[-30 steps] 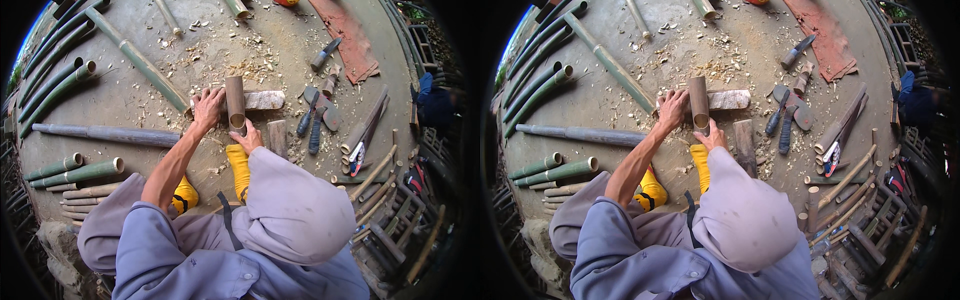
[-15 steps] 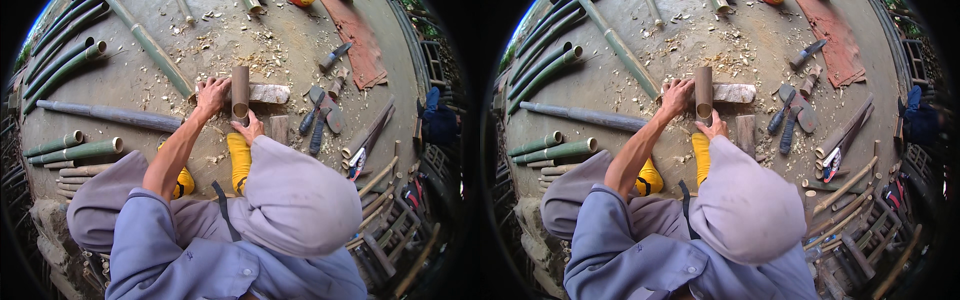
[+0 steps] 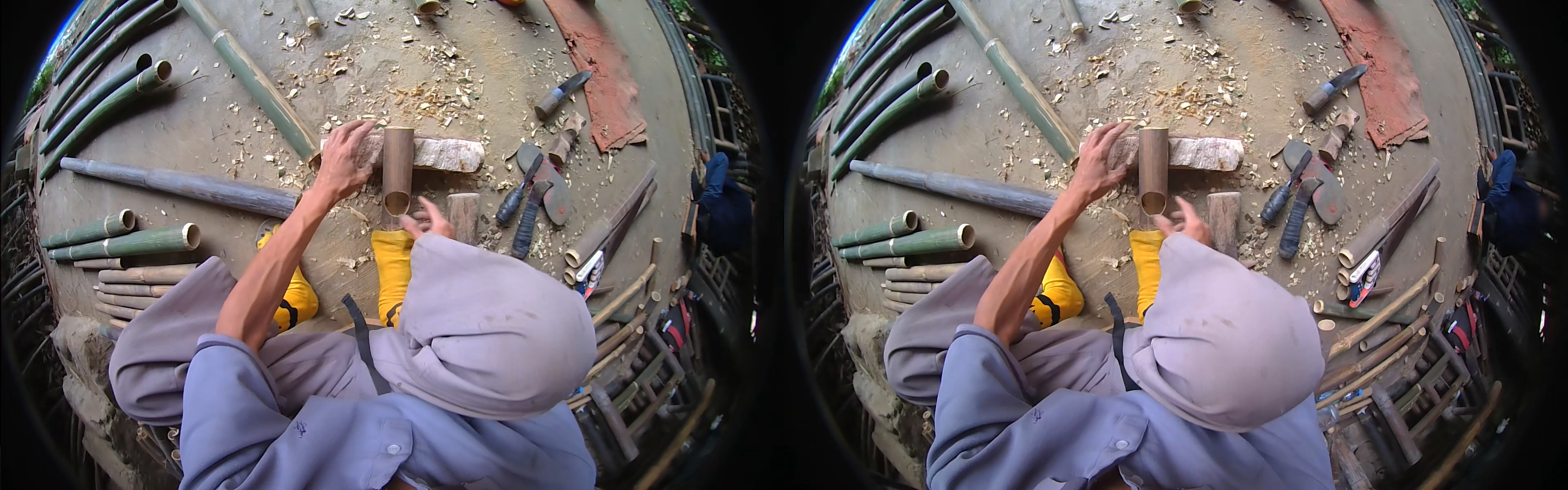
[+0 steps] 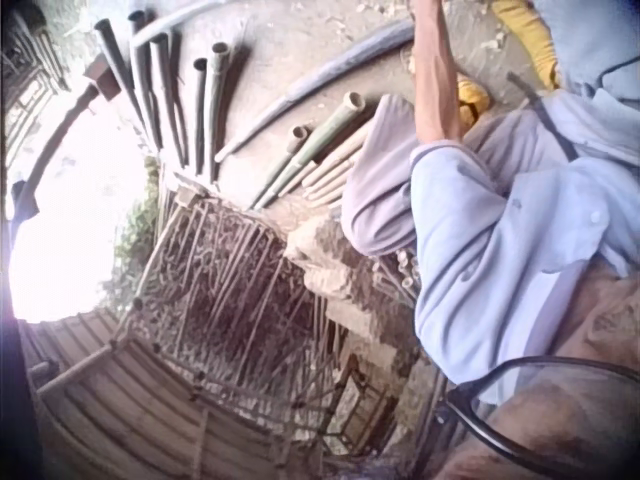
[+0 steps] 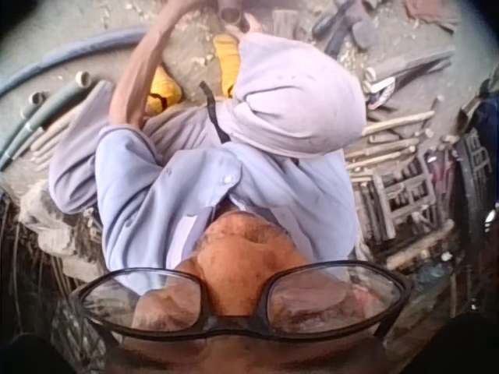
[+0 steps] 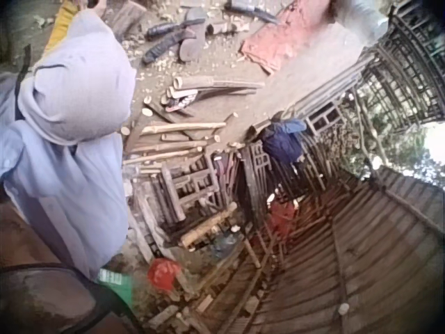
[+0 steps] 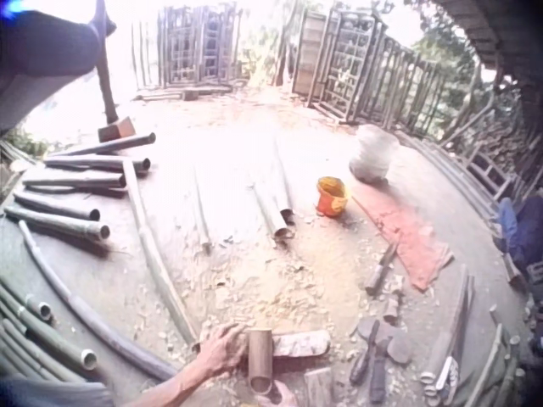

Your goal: The person is manufacturing furniture using bamboo poles, including measuring and cutting bamboo with a handsaw and then assembling pieces together.

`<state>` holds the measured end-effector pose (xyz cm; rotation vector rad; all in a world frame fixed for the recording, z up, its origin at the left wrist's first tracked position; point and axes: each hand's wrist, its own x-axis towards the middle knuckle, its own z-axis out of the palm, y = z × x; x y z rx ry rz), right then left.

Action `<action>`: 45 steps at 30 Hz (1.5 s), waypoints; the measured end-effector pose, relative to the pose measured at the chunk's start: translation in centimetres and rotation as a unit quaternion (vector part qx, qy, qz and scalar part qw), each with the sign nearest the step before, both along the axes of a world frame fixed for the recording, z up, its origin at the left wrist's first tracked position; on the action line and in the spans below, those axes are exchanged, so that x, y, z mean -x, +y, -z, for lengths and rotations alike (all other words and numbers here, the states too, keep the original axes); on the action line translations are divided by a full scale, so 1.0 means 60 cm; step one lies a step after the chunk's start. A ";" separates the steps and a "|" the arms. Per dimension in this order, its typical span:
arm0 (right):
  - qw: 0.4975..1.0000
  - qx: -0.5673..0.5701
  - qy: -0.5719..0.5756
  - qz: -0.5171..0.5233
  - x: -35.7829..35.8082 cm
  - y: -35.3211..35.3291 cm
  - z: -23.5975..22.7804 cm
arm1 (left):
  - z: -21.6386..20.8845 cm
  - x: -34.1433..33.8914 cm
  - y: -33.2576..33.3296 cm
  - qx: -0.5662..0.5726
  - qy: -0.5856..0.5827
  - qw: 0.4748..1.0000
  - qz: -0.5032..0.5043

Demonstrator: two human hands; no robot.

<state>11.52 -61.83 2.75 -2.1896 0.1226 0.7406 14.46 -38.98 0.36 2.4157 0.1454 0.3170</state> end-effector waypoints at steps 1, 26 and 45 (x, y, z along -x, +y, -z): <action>0.996 -0.032 -0.078 0.035 -0.009 -0.027 0.006 | -0.008 0.016 0.001 0.020 -0.040 0.998 -0.037; 0.994 0.008 -0.047 -0.102 -0.128 -0.194 -0.119 | -0.106 0.104 -0.215 0.838 0.271 0.474 0.001; 0.634 0.088 -0.030 -0.768 -0.261 -0.009 -0.087 | -0.072 0.070 -0.253 0.895 0.243 0.149 -0.344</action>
